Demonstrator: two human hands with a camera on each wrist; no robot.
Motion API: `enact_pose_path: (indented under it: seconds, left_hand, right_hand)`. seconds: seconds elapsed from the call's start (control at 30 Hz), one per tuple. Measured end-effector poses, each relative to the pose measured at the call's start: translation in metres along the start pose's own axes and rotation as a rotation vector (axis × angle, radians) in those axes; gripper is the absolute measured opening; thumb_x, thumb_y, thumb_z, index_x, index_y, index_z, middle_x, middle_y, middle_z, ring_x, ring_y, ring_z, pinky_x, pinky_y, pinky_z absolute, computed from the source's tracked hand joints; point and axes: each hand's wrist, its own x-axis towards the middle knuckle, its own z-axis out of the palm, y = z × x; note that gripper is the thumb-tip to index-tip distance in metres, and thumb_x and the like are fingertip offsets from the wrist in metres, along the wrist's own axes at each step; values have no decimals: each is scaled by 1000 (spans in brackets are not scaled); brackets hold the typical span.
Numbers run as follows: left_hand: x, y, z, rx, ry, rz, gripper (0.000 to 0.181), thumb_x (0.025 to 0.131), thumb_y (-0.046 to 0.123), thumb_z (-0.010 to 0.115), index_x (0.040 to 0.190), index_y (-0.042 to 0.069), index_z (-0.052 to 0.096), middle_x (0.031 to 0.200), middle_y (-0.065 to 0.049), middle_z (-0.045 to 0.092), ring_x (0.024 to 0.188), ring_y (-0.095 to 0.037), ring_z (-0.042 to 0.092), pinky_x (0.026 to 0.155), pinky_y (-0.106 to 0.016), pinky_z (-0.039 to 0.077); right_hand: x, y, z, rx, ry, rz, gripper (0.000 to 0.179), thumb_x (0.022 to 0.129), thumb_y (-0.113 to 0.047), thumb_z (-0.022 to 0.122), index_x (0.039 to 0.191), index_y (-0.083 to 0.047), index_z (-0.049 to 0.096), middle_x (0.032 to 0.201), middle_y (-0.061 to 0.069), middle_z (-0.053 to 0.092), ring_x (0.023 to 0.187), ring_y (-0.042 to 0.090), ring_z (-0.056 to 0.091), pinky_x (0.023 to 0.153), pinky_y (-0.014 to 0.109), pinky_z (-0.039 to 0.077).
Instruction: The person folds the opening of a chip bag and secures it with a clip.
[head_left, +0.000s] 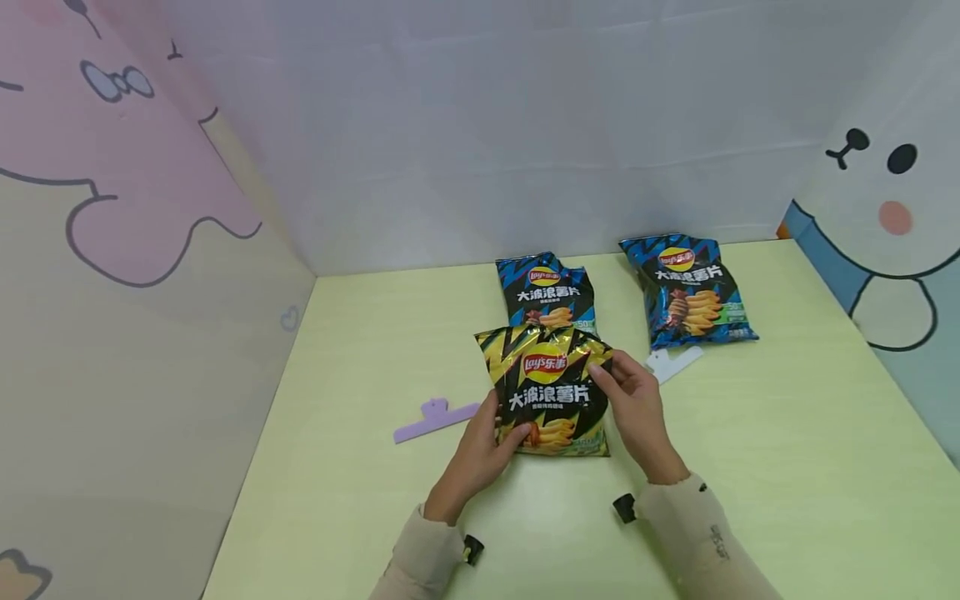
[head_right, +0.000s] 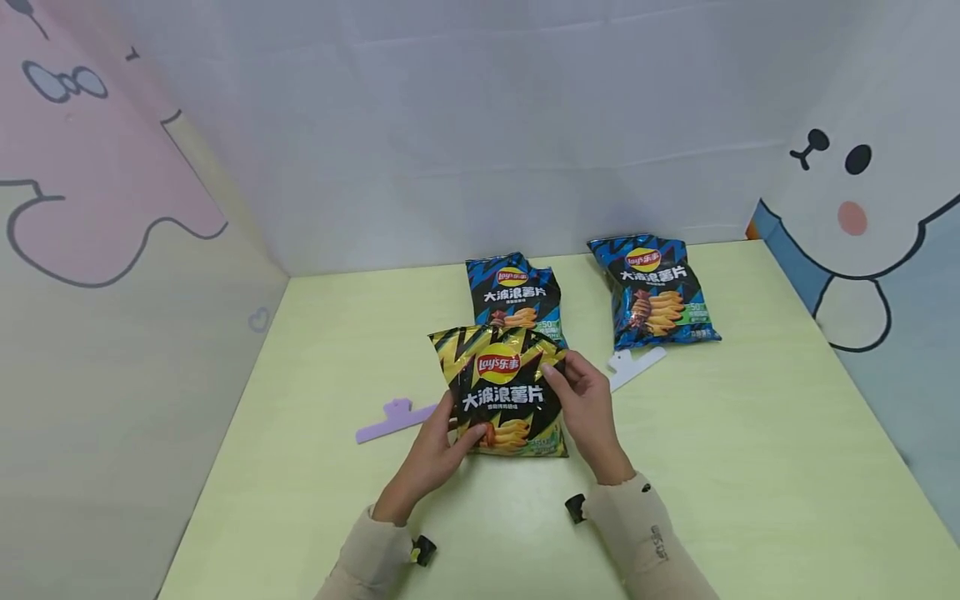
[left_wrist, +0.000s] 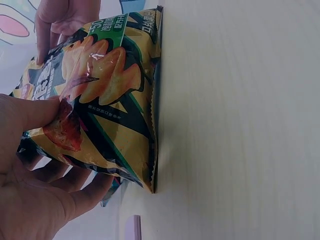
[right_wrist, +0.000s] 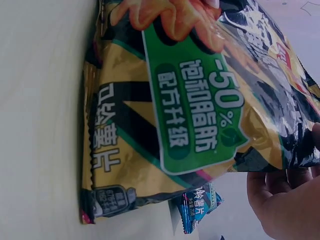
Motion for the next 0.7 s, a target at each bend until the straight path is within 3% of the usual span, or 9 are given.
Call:
enact_pose_path:
  seconds: [0.53,0.7]
  left_hand:
    - [-10,-2,-3,-17,-2,-17,72,97,44,63,156,23,27,148,-4,53,136,-26,53,113,-52,45]
    - [-6,3,-17,-24,83,-53,80,92,47,71,155,28,26,147,-4,52,135,-27,52,113,-58,42]
  right_hand:
    - [-6,0,4,28,3,-37,34,103,-20,59,128,2,59,103,-24,71,102,-2,67,90,15,55]
    - [-6,0,5,34,7,-51,33,103,-20,59,128,2,60,104,-24,72,103,-1,68,91,14,54]
